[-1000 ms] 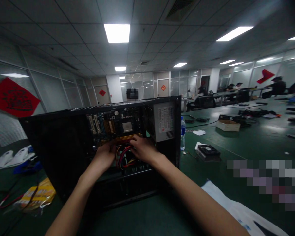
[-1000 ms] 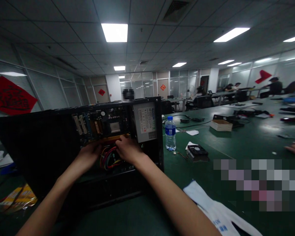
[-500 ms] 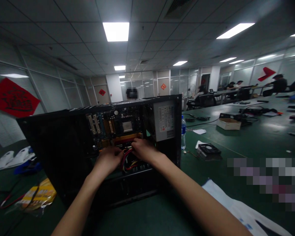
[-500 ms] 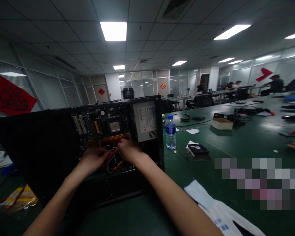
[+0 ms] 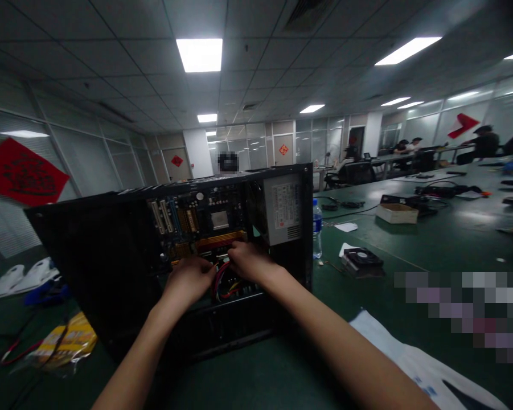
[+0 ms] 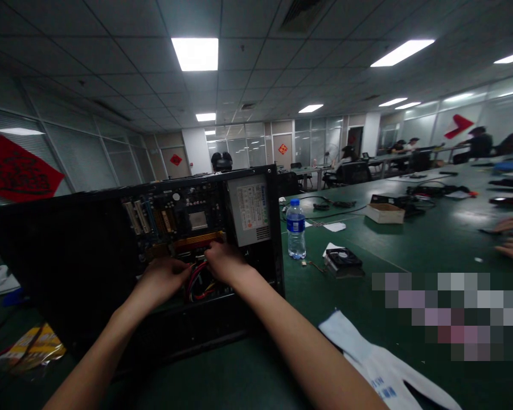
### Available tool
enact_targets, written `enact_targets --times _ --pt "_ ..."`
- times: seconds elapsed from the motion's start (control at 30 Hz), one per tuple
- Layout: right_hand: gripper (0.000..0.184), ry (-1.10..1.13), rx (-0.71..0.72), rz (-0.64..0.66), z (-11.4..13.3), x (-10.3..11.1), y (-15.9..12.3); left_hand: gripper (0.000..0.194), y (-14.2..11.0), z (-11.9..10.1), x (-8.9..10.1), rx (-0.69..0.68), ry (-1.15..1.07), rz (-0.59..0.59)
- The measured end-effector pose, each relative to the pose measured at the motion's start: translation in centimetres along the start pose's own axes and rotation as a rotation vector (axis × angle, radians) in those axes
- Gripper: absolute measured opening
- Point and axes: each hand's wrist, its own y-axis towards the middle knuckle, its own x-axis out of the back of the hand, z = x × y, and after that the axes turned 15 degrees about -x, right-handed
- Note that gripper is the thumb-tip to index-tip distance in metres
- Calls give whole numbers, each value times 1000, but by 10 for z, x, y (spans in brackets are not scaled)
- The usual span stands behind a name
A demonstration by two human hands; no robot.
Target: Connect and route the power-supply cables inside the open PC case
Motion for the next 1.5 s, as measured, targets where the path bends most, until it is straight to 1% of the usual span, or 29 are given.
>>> enact_targets --times 0.13,0.3,0.47,0.6,0.8,0.97,1.1,1.27,1.37,1.5 --pt "21 0 -8 18 0 0 0 35 0 -1 -1 -3 14 10" --pt "22 -3 -2 18 1 1 -1 34 1 1 -5 35 1 21" --pt "23 -13 -11 51 2 2 -2 45 3 5 -15 51 -28 7" --pt "23 -13 -9 48 3 2 -2 43 4 6 -18 46 -32 8" --pt "25 6 3 52 3 0 -2 43 4 4 -16 32 -5 17" --pt "23 -9 -2 52 3 0 -1 41 3 1 -13 64 40 5" --pt "24 -5 -1 64 3 2 -1 42 2 0 -12 62 88 0" --pt "24 8 8 52 2 1 -2 40 1 -6 -11 84 152 -28" --pt "23 11 28 41 2 0 -2 41 0 -11 -11 76 204 -23" --pt "23 21 40 20 3 0 -2 42 -2 -12 -9 68 257 -46"
